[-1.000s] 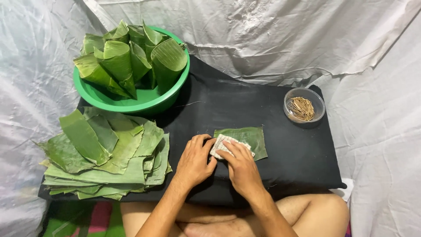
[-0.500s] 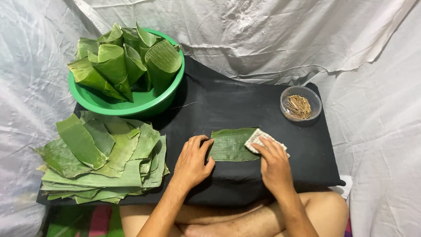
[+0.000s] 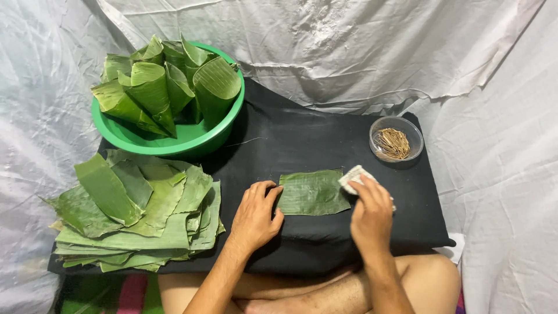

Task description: Cleaning banana leaves with a cloth and folding them into cone shapes for food packaging

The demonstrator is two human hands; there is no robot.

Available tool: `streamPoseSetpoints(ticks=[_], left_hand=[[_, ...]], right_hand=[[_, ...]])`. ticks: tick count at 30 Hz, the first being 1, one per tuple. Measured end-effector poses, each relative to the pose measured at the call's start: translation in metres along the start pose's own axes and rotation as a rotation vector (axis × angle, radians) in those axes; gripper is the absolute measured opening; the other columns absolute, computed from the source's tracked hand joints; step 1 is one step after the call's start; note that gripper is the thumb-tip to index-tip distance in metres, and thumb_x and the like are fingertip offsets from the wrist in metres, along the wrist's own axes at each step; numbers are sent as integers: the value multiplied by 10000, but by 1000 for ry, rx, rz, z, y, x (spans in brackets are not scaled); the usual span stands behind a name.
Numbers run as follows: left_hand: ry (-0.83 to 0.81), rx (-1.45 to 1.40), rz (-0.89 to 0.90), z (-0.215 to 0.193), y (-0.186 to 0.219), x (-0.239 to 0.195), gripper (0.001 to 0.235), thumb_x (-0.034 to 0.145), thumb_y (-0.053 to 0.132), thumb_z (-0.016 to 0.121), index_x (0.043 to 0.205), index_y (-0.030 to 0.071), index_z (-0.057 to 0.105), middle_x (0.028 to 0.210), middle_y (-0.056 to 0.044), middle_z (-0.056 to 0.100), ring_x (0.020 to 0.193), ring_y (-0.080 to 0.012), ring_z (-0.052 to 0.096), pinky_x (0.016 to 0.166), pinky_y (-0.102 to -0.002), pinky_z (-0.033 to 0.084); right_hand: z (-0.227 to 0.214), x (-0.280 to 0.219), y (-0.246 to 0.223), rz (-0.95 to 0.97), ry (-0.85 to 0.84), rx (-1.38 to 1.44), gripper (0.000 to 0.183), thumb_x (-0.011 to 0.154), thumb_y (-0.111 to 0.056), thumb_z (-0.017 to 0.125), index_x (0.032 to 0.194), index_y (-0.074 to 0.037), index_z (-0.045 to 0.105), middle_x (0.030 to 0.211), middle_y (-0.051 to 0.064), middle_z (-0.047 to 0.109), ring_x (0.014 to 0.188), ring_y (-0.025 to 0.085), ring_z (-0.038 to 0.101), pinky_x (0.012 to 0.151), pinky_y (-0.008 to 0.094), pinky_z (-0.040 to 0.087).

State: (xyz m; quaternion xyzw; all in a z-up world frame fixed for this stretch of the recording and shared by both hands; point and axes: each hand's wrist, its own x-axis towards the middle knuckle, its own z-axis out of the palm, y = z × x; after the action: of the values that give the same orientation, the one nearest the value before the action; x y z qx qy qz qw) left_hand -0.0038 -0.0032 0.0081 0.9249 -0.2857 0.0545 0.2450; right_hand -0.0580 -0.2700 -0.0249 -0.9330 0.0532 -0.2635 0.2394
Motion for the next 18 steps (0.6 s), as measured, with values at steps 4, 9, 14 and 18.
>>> streamPoseSetpoints(ticks=[4,9,14,18], left_hand=[[4,-7,-9,3,0,-1,472,818,129,617,1275,12,642,1215,-174,592,1251,-350,531,1061,-440,410],[128,-52,-19,8,0,-2,504,741,138,637,1235,37,630,1273,-143,564,1188,-314,533,1019,-402,430],[144,-43,-18,7,2,-3,473,767,145,638,1224,23,643,1276,-135,569,1188,-305,535,1013,-392,432],[163,-36,2,6,3,-3,467,762,121,643,1217,13,642,1265,-132,568,1179,-302,540,1001,-391,442]], right_hand=[[13,0,-51,-104,-21,81,462,871,114,524,1149,-189,734,1281,85,681,1252,345,584,1097,491,409],[20,-9,-100,-235,-208,286,419,779,83,610,1144,-94,713,1313,57,657,1275,266,549,1095,416,420],[23,-17,-94,-262,-256,257,433,790,52,627,1189,-99,706,1366,51,637,1321,273,527,1124,426,398],[20,-18,-72,-209,-271,168,448,802,15,631,1215,-136,714,1394,17,639,1339,262,526,1125,421,383]])
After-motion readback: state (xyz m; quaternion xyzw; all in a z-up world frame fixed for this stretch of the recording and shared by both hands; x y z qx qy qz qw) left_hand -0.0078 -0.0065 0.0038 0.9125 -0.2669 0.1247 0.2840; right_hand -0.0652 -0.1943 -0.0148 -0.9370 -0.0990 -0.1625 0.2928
